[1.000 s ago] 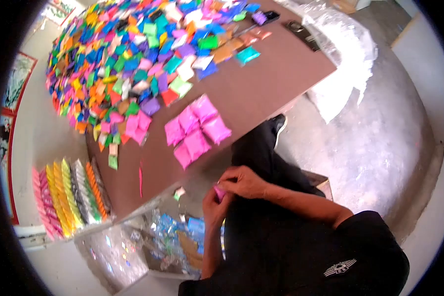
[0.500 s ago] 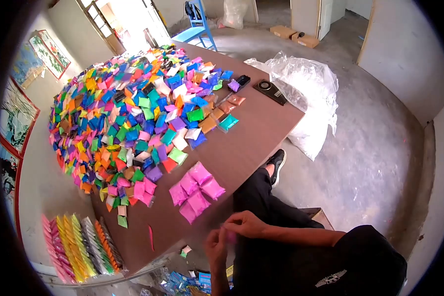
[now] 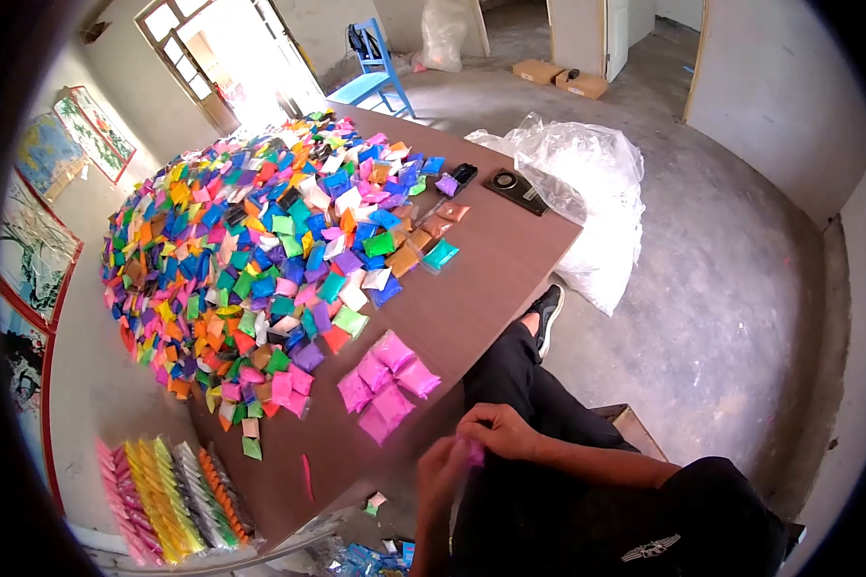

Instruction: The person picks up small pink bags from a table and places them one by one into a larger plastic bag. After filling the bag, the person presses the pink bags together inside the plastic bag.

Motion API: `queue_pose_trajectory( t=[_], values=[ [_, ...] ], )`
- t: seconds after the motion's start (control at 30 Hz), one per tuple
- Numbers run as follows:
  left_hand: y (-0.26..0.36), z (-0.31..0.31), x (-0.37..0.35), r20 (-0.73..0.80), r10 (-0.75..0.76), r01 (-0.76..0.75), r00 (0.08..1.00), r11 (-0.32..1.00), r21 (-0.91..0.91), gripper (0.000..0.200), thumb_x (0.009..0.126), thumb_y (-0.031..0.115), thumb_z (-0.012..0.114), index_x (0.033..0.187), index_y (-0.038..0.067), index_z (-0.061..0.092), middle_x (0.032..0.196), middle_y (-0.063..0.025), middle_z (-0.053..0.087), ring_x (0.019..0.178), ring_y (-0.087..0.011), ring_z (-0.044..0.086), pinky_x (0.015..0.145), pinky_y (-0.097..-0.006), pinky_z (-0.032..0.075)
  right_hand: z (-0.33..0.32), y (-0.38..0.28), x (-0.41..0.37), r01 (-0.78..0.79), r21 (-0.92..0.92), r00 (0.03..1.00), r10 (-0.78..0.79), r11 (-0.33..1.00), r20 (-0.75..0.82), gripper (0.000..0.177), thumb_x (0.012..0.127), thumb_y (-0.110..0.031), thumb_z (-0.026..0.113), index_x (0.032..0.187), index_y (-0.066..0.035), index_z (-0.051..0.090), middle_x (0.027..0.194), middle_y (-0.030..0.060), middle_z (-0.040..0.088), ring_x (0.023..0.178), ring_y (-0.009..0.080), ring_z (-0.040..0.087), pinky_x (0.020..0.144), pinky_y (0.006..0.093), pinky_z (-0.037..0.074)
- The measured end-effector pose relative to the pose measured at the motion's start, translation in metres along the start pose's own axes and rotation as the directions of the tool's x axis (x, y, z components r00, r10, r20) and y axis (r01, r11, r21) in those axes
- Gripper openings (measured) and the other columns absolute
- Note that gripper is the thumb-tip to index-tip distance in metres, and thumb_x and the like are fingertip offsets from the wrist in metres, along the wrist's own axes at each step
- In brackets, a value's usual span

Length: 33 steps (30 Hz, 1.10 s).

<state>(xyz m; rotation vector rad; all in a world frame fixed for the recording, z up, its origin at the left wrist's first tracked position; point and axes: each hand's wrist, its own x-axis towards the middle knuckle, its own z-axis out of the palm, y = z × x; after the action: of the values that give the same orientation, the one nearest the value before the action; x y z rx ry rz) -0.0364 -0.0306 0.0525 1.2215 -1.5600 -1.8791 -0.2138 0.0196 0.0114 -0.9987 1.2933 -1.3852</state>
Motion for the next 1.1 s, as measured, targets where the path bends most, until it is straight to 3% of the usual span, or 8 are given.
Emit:
queue_pose_trajectory(
  t=[0.23, 0.3, 0.4, 0.5, 0.63, 0.73, 0.8, 1.1],
  values=[
    [0.011, 0.005, 0.009, -0.003, 0.054, -0.053, 0.999, 0.987, 0.153, 0.027, 0.105, 0.022, 0.067, 0.111, -0.003, 0.074, 0.099, -0.0040, 0.073, 0.090, -0.0115, 0.065, 0.083, -0.0283, 0.052, -0.003, -0.017, -0.001, 0.080, -0.200, 0.991, -0.099, 0.976, -0.089, 0.016, 0.102, -0.014, 0.068, 0.104, -0.002, 0.076, 0.102, 0.0149, 0.072, 0.090, 0.0280, 0.073, 0.081, 0.0358, 0.059],
    [0.008, 0.007, 0.011, 0.044, 0.086, -0.083, 0.995, 0.995, -0.064, 0.026, 0.106, 0.021, 0.067, 0.113, -0.003, 0.072, 0.100, -0.0030, 0.072, 0.093, -0.0115, 0.065, 0.088, -0.0282, 0.052, -0.006, -0.018, 0.002, 0.146, -0.285, 0.982, -0.175, 0.947, -0.077, 0.013, 0.106, -0.013, 0.067, 0.104, -0.001, 0.073, 0.096, 0.0089, 0.067, 0.088, 0.0178, 0.069, 0.079, 0.0309, 0.056],
    [0.007, 0.003, 0.010, 0.063, 0.079, -0.072, 0.995, 0.991, -0.115, 0.026, 0.106, 0.020, 0.067, 0.115, -0.004, 0.071, 0.100, -0.0025, 0.072, 0.094, -0.0108, 0.065, 0.089, -0.0272, 0.050, -0.004, -0.023, 0.006, 0.154, -0.290, 0.984, -0.174, 0.944, -0.043, 0.014, 0.105, -0.014, 0.067, 0.104, -0.002, 0.073, 0.095, 0.0080, 0.068, 0.088, 0.0176, 0.068, 0.079, 0.0312, 0.055],
    [0.000, 0.003, 0.009, 0.057, 0.062, -0.055, 0.996, 0.990, -0.128, 0.025, 0.107, 0.020, 0.067, 0.114, -0.003, 0.072, 0.100, -0.0023, 0.071, 0.093, -0.0094, 0.064, 0.086, -0.0262, 0.049, -0.005, -0.024, 0.006, 0.116, -0.072, 0.993, -0.116, 0.991, -0.002, 0.014, 0.105, -0.015, 0.067, 0.105, -0.002, 0.072, 0.095, 0.0073, 0.068, 0.088, 0.0165, 0.066, 0.079, 0.0306, 0.054],
    [0.003, 0.003, 0.007, 0.013, 0.106, -0.105, 0.994, 0.994, -0.023, 0.023, 0.107, 0.020, 0.067, 0.113, -0.001, 0.072, 0.102, -0.0018, 0.071, 0.094, -0.0091, 0.064, 0.085, -0.0263, 0.050, -0.007, -0.026, 0.012, 0.143, -0.117, 0.989, -0.139, 0.983, 0.040, 0.013, 0.106, -0.014, 0.067, 0.105, -0.002, 0.071, 0.095, 0.0069, 0.068, 0.086, 0.0149, 0.065, 0.079, 0.0296, 0.054],
    [0.008, 0.006, 0.002, -0.025, 0.053, -0.052, 0.998, 0.997, 0.057, 0.025, 0.107, 0.022, 0.068, 0.111, -0.001, 0.073, 0.098, 0.0002, 0.070, 0.091, -0.0069, 0.062, 0.082, -0.0252, 0.048, -0.006, -0.028, 0.013, 0.085, 0.041, 0.996, -0.086, 0.996, 0.036, 0.013, 0.105, -0.014, 0.067, 0.104, -0.001, 0.071, 0.093, 0.0068, 0.068, 0.085, 0.0151, 0.065, 0.078, 0.0292, 0.053],
    [0.011, 0.010, 0.009, -0.061, 0.087, -0.086, 0.994, 0.996, 0.021, 0.026, 0.107, 0.024, 0.068, 0.111, -0.001, 0.073, 0.095, 0.0013, 0.070, 0.088, -0.0068, 0.061, 0.080, -0.0251, 0.048, -0.011, -0.025, 0.022, 0.101, -0.039, 0.994, -0.100, 0.994, 0.038, 0.016, 0.103, -0.015, 0.067, 0.104, 0.000, 0.072, 0.097, 0.0133, 0.071, 0.088, 0.0243, 0.070, 0.081, 0.0347, 0.057],
    [0.031, 0.028, 0.009, -0.128, -0.066, 0.072, 0.990, 0.996, 0.047, 0.022, 0.104, 0.022, 0.070, 0.109, 0.000, 0.074, 0.094, 0.0020, 0.069, 0.087, -0.0057, 0.060, 0.078, -0.0228, 0.046, -0.028, -0.019, 0.034, 0.116, -0.023, 0.991, -0.115, 0.993, 0.062, 0.017, 0.103, -0.016, 0.069, 0.104, 0.000, 0.073, 0.096, 0.0154, 0.072, 0.085, 0.0284, 0.072, 0.079, 0.0359, 0.057]
  ],
)
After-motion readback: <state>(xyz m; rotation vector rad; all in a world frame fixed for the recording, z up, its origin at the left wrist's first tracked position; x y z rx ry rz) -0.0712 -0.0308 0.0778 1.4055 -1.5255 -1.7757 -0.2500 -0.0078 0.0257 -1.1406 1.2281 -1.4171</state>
